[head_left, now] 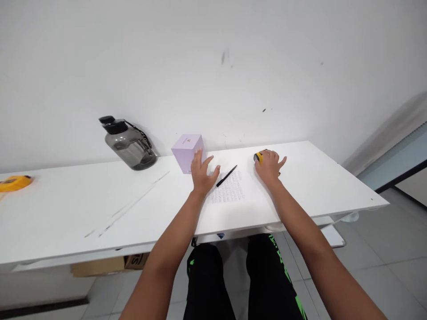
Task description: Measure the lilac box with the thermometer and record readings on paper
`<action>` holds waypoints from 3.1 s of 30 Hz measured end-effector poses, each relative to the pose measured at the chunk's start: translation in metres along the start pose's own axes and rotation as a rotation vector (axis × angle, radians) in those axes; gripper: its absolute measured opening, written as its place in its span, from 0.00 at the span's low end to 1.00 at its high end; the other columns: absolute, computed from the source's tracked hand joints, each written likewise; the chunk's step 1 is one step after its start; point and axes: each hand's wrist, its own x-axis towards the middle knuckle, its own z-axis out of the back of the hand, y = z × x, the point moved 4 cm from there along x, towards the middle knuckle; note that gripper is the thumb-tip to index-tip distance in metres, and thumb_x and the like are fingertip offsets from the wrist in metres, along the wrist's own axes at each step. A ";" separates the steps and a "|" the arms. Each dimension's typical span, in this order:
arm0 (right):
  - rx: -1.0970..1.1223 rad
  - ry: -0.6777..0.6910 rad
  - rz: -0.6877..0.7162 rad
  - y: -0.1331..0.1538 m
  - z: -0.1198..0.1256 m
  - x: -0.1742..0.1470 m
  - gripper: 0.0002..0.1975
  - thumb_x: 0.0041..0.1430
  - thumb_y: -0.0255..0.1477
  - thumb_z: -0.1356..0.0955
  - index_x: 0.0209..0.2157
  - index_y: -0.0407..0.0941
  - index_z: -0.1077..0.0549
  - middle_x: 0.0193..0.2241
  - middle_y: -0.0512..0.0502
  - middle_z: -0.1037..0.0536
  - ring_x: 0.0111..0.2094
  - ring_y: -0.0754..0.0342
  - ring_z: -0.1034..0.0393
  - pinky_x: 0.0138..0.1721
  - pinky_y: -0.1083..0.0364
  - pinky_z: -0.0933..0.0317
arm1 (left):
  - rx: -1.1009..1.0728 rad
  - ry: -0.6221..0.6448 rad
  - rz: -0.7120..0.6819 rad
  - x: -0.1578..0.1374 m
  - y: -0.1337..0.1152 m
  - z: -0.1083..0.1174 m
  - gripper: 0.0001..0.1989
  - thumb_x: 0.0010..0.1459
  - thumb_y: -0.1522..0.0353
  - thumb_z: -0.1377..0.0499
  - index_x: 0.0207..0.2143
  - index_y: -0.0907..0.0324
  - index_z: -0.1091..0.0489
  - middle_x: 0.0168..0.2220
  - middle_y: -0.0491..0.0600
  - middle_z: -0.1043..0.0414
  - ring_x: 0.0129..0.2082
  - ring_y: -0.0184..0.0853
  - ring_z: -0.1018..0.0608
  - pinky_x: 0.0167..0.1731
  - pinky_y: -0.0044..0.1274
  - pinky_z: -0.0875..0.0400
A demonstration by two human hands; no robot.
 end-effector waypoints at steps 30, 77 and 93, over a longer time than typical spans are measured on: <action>0.456 0.304 -0.038 0.023 -0.014 -0.016 0.24 0.66 0.53 0.42 0.27 0.49 0.36 0.20 0.51 0.33 0.25 0.53 0.38 0.30 0.53 0.46 | -0.243 0.424 0.031 -0.016 -0.026 -0.023 0.27 0.73 0.54 0.61 0.53 0.55 0.26 0.62 0.54 0.32 0.57 0.39 0.24 0.59 0.35 0.32; 0.663 0.488 -0.158 0.027 -0.037 -0.024 0.20 0.55 0.42 0.35 0.15 0.47 0.35 0.17 0.53 0.33 0.26 0.55 0.38 0.33 0.54 0.44 | 0.035 0.662 0.117 -0.016 -0.015 -0.052 0.21 0.67 0.57 0.47 0.57 0.53 0.29 0.67 0.54 0.37 0.70 0.46 0.39 0.67 0.42 0.44; 0.633 0.538 -0.168 0.032 -0.032 -0.024 0.23 0.57 0.46 0.36 0.16 0.47 0.35 0.17 0.52 0.34 0.26 0.55 0.38 0.32 0.54 0.45 | 0.029 0.659 0.104 -0.017 -0.016 -0.051 0.24 0.67 0.57 0.48 0.61 0.54 0.32 0.65 0.55 0.35 0.68 0.47 0.37 0.67 0.42 0.44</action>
